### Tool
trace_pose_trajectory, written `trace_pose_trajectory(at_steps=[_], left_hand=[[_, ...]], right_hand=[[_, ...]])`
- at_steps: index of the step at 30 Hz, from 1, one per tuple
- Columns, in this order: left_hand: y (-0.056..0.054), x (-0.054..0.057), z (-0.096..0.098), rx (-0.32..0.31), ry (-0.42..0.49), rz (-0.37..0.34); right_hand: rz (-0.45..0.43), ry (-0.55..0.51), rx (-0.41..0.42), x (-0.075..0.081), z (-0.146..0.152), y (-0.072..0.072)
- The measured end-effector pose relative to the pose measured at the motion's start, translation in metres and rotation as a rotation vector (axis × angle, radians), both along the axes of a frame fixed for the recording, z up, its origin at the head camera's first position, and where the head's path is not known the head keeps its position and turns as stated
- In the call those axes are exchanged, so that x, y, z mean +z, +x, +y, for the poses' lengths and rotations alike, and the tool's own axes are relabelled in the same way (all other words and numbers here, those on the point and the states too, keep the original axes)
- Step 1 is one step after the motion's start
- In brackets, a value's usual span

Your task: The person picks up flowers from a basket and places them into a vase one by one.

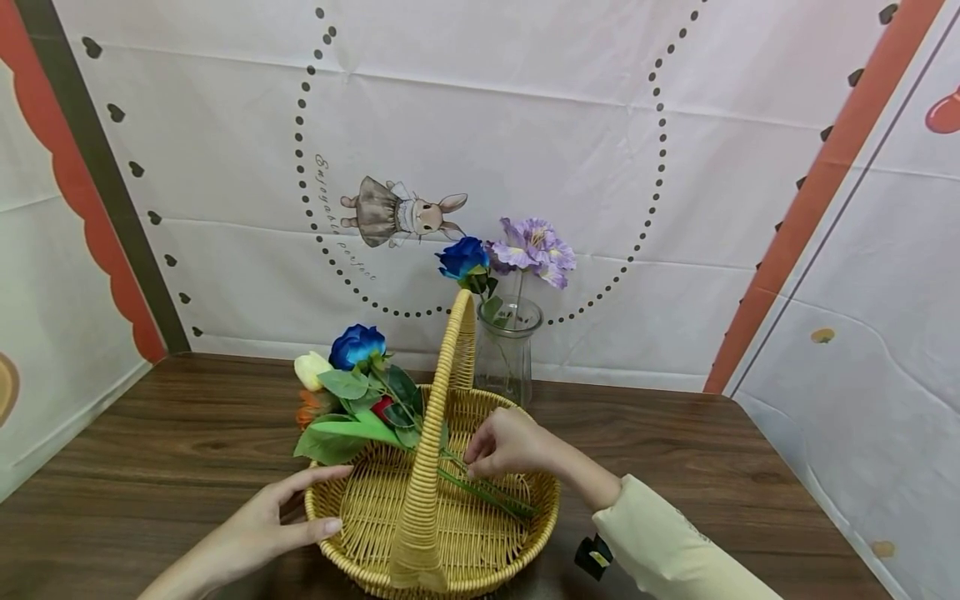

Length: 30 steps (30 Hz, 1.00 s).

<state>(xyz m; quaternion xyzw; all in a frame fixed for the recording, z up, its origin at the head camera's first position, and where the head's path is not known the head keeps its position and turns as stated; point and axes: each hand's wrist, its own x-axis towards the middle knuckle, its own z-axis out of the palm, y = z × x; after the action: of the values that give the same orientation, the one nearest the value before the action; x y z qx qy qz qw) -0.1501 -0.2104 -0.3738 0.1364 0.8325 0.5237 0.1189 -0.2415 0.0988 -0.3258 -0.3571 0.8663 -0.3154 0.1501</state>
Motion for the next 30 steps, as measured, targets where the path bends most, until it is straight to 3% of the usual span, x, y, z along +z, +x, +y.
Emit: trace_pose_trajectory(at_steps=[17,30], left_hand=[[-0.0002,-0.0002,0.0007,0.007,-0.01,0.01],[0.0008,-0.0001,0.0008,0.012,-0.008,0.024]], right_hand=[[-0.016,-0.041,0.003,-0.0072,0.0004,0.0004],[0.031,-0.024,-0.04,-0.0067,0.0013,-0.0022]])
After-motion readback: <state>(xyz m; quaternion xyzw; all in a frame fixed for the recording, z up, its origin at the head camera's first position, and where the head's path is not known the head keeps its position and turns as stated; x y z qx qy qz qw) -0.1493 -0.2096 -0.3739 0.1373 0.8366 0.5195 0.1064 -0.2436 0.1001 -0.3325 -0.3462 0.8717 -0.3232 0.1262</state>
